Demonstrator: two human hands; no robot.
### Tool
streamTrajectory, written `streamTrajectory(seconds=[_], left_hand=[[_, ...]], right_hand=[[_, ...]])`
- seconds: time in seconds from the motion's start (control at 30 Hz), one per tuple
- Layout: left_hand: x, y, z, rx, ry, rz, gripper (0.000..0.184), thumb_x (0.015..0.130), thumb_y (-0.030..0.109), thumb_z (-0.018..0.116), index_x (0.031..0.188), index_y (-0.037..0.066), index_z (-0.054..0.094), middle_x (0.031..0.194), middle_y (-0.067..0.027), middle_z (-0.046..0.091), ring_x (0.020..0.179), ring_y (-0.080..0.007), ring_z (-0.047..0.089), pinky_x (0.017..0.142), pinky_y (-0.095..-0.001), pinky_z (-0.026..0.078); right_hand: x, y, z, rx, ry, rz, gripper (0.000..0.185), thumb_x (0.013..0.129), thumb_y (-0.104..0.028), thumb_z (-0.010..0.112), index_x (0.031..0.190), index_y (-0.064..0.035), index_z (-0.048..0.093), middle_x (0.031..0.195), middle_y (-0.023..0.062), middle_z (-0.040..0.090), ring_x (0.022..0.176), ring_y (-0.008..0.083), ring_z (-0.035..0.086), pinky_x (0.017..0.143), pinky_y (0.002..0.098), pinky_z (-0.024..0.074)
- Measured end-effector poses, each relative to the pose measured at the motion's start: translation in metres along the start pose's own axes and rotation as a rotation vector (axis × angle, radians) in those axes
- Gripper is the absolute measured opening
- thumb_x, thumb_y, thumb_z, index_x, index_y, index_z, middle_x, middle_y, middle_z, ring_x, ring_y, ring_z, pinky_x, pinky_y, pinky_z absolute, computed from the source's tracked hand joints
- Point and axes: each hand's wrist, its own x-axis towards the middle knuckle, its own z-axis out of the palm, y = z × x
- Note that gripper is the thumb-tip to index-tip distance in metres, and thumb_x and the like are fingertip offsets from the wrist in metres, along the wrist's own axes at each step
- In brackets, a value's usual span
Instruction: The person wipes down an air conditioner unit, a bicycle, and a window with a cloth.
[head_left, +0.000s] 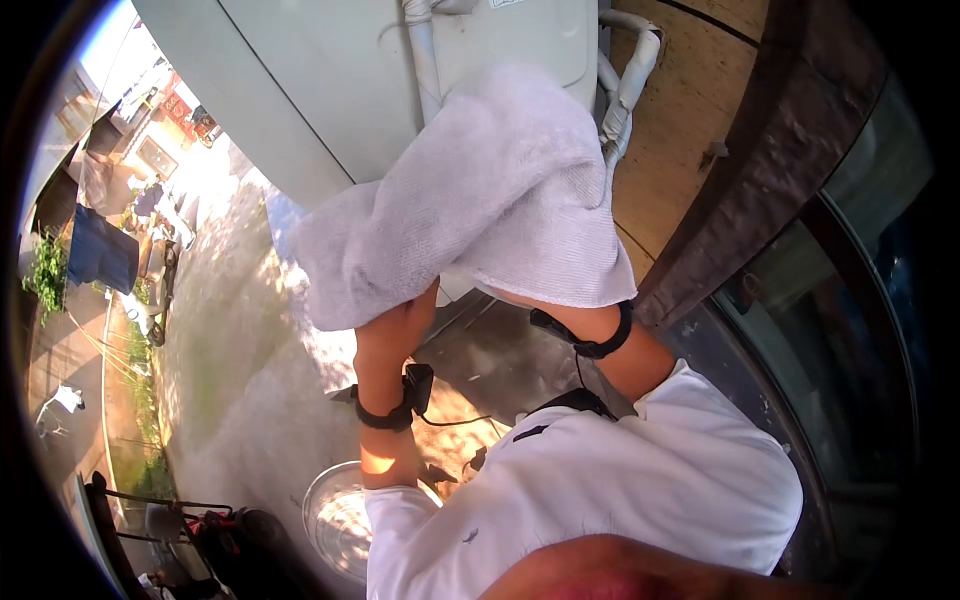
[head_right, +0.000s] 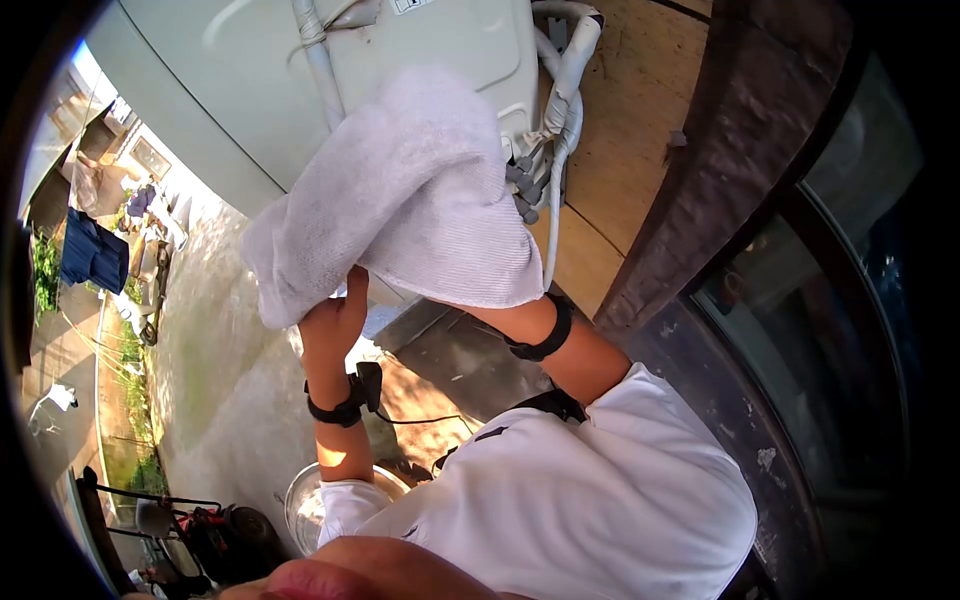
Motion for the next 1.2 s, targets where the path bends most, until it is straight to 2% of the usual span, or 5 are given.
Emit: streamTrajectory(seconds=[0.47,0.57,0.6,0.93,1.2], left_hand=[[-0.129,-0.028,0.074,-0.166,-0.184,-0.092,0.051,0.084,0.007,0.069,0.131,-0.003,0.051,0.135,-0.0184,0.052,0.123,-0.0301,0.052,0.101,-0.0374,0.041],[-0.145,-0.043,0.079,-0.854,-0.011,-0.794,0.038,0.085,-0.001,0.066,0.122,-0.006,0.056,0.117,-0.0112,0.064,0.104,-0.0203,0.063,0.09,-0.0319,0.051],[-0.127,-0.047,0.058,-1.066,-0.087,-0.71,0.033,0.087,-0.003,0.064,0.118,-0.006,0.057,0.113,-0.0108,0.065,0.1,-0.0194,0.065,0.087,-0.0301,0.053],[-0.055,-0.044,0.057,-0.82,0.344,-0.339,0.072,0.079,0.005,0.069,0.137,-0.004,0.029,0.131,-0.0185,0.042,0.127,-0.0287,0.042,0.11,-0.0398,0.031],[-0.116,-0.068,0.086,-0.197,-0.016,-0.45,0.079,0.081,0.04,0.07,0.135,-0.007,0.036,0.133,-0.0323,0.042,0.127,-0.0499,0.038,0.106,-0.0527,0.031]], right_hand=[[-0.066,0.001,0.032,-0.436,0.025,0.024,0.061,0.083,-0.025,0.073,0.135,-0.007,0.048,0.131,0.0134,0.053,0.118,0.0304,0.053,0.099,0.0351,0.0439],[-0.071,-0.002,0.013,-0.031,0.0,0.038,0.062,0.081,-0.017,0.075,0.137,-0.0092,0.049,0.137,0.013,0.051,0.128,0.0311,0.046,0.108,0.0367,0.0359],[-0.085,0.02,0.017,0.059,-0.013,-0.005,0.058,0.078,-0.014,0.076,0.131,-0.0071,0.053,0.129,0.0129,0.056,0.121,0.0303,0.051,0.104,0.0358,0.0397],[-0.063,-0.05,-0.005,0.302,-0.57,0.069,0.053,0.089,-0.007,0.067,0.138,-0.0004,0.047,0.143,0.0113,0.046,0.134,0.0271,0.042,0.11,0.0387,0.0336],[-0.072,-0.054,0.044,0.572,-0.372,0.356,0.056,0.092,-0.017,0.067,0.139,0.0007,0.042,0.14,0.0148,0.048,0.128,0.0259,0.046,0.106,0.0372,0.0366]])
